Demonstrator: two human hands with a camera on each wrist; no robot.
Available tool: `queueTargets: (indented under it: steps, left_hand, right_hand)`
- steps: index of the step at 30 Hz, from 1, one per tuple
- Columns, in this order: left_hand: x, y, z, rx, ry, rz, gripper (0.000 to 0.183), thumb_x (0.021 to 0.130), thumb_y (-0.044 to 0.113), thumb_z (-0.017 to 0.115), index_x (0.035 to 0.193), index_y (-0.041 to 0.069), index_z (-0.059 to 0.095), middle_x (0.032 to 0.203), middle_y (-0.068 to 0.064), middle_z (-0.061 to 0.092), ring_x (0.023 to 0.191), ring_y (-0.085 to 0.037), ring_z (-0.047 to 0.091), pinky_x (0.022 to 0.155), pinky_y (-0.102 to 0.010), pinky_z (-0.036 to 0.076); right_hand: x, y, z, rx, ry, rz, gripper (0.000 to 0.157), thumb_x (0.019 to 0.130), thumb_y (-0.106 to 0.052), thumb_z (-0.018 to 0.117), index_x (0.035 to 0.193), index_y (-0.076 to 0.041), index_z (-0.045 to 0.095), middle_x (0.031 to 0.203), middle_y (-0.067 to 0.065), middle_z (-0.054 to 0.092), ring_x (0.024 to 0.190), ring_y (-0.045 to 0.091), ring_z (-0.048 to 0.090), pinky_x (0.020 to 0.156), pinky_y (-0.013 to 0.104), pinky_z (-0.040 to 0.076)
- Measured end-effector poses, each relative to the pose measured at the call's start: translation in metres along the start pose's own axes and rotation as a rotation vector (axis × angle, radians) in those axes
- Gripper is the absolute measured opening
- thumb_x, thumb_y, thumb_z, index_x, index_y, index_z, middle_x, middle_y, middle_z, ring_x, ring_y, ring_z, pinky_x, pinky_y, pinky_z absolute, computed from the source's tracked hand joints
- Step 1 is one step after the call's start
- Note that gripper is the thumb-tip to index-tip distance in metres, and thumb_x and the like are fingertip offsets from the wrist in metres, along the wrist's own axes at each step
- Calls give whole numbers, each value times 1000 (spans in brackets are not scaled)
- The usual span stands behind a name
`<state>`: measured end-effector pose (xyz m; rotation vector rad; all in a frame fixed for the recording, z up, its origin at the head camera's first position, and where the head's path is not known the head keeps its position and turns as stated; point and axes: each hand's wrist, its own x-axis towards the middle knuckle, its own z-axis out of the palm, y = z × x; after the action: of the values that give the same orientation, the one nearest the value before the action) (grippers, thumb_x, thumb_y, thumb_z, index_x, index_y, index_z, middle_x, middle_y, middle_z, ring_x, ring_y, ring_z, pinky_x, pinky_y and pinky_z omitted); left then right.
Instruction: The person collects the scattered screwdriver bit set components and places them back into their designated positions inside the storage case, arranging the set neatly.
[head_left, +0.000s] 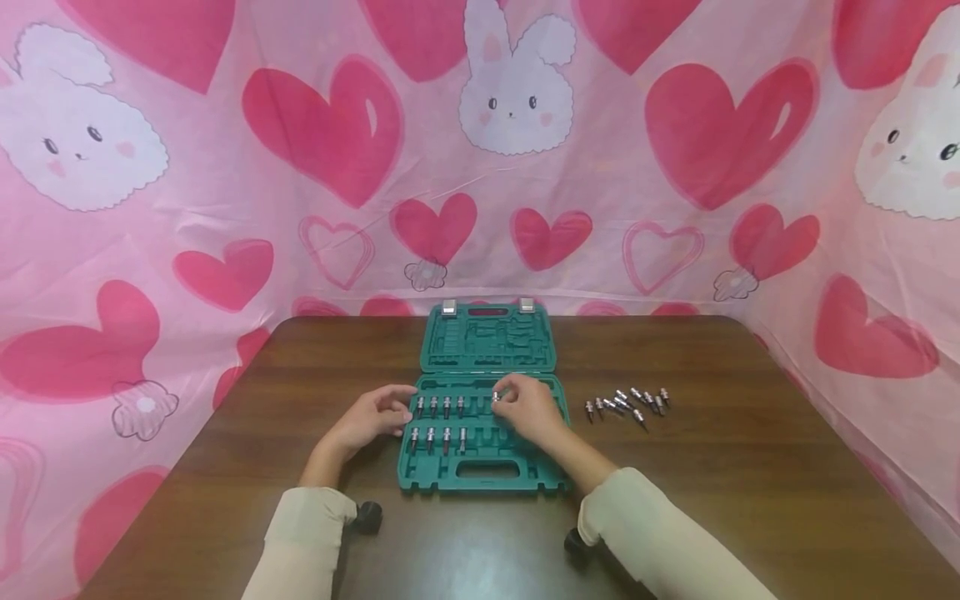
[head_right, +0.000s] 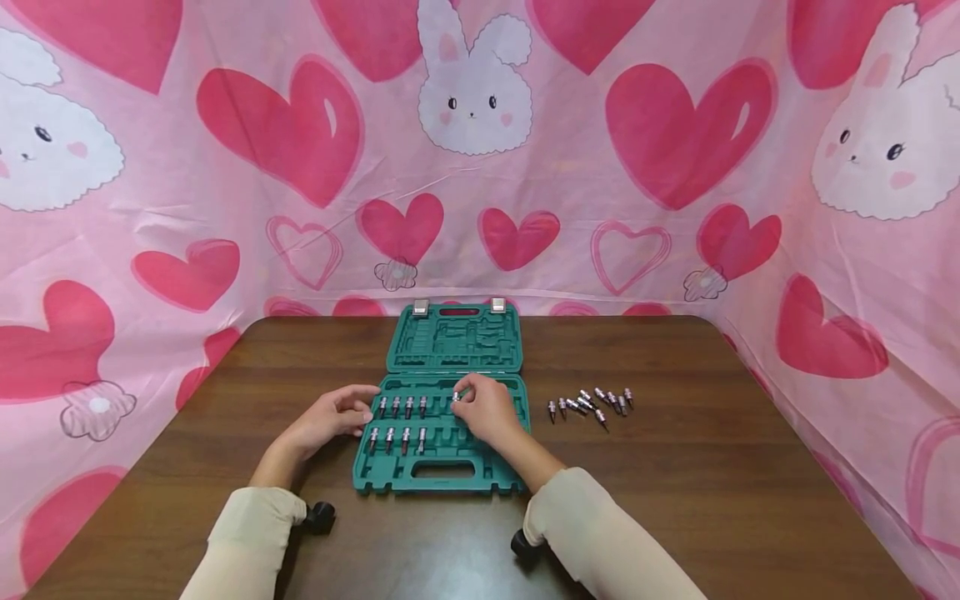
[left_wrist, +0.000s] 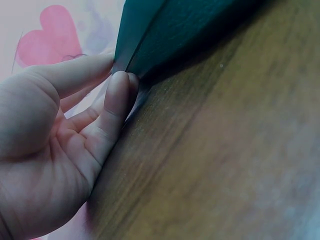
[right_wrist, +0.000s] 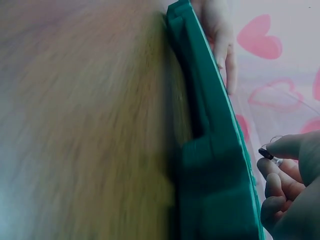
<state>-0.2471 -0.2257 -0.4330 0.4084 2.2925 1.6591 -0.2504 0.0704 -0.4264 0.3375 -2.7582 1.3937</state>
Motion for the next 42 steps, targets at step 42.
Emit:
queueTargets:
  steps: [42]
  left_hand:
    - [8,-20,-2,9,29,8,47,94,13,64,138,7,51,104,-17,63,93,-29,62,83,-37,55]
  right_hand:
    - [21,-11,33,-309,8,-11,7,89,-25,71,91,-19,71,70,-8,59,65,11,55,61,32,45]
